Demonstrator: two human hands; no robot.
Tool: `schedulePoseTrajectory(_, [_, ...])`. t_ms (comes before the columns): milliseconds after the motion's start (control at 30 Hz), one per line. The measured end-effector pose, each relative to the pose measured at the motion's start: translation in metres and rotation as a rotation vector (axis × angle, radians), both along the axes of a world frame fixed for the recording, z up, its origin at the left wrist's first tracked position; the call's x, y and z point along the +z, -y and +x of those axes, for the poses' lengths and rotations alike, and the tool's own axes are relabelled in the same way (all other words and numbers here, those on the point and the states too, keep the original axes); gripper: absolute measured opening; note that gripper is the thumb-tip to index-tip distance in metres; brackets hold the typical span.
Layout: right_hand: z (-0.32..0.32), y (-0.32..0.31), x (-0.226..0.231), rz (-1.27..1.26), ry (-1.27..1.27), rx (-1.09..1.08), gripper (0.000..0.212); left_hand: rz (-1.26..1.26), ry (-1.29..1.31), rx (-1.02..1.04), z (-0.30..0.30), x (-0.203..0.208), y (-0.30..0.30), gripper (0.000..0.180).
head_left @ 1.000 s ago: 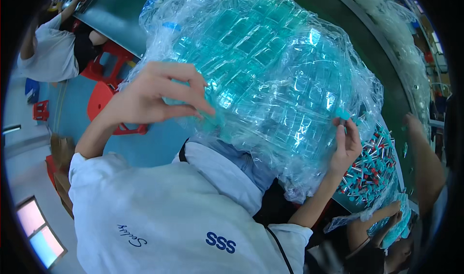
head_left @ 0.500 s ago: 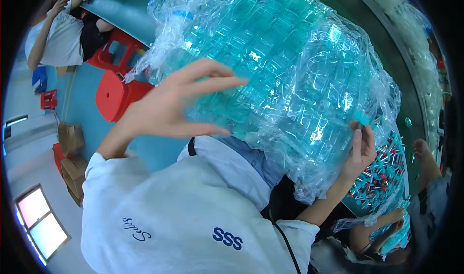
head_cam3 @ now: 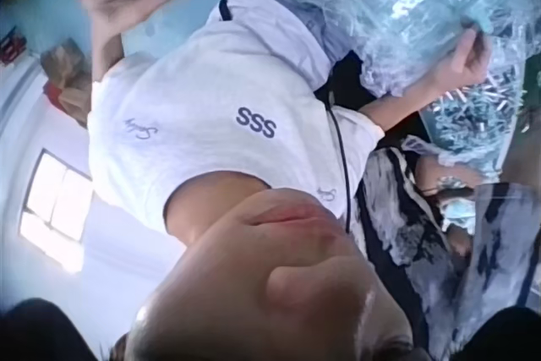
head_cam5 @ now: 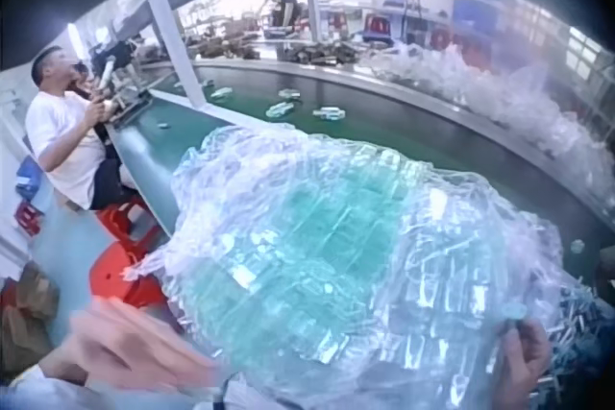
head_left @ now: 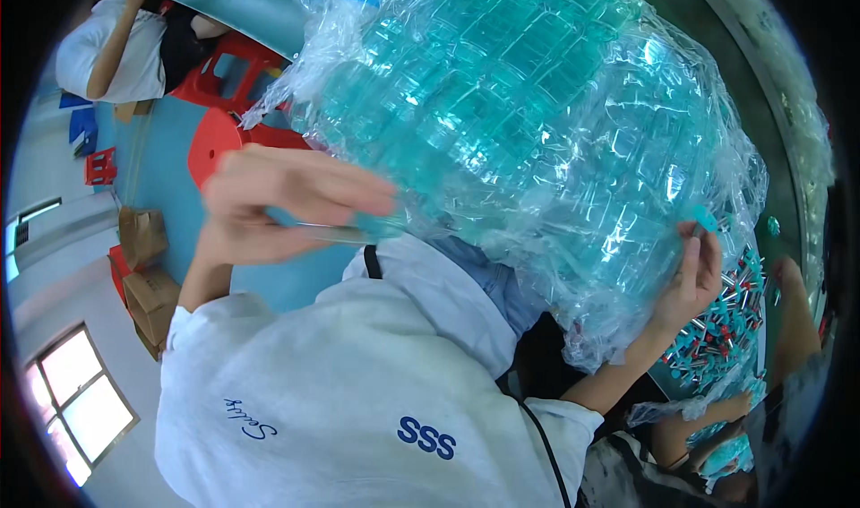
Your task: Assembling small plastic and metal components on a factory assembly line.
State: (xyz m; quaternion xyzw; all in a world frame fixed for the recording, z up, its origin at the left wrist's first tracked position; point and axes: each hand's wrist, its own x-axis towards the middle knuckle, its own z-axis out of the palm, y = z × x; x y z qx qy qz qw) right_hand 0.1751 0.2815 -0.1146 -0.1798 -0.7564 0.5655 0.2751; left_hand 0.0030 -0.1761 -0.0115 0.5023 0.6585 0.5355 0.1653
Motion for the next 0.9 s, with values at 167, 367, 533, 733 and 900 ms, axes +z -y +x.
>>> schedulePoseTrajectory(167, [0.0,-0.01,0.004,-0.06,-0.04,0.033,0.029,0.34,0.116,0.346,0.018,0.002,0.048,0.045])
schedulePoseTrajectory(367, [0.033,-0.053,0.027,-1.148,-0.612,0.35,0.022,0.461,1.017,0.137,0.032,-0.018,-0.057,0.054])
schedulePoseTrajectory(533, [0.022,-0.012,0.105,-0.772,-0.851,0.449,0.022,0.325,1.176,-0.091,0.036,-0.002,-0.127,0.063])
schedulePoseTrajectory(733, [0.033,0.034,0.15,0.416,-0.167,0.242,0.026,0.241,0.878,-0.186,0.044,-0.017,-0.174,0.073])
schedulePoseTrajectory(900, [0.026,0.064,0.145,0.488,-0.178,0.255,0.025,0.194,0.085,-0.076,0.044,-0.017,-0.181,0.063])
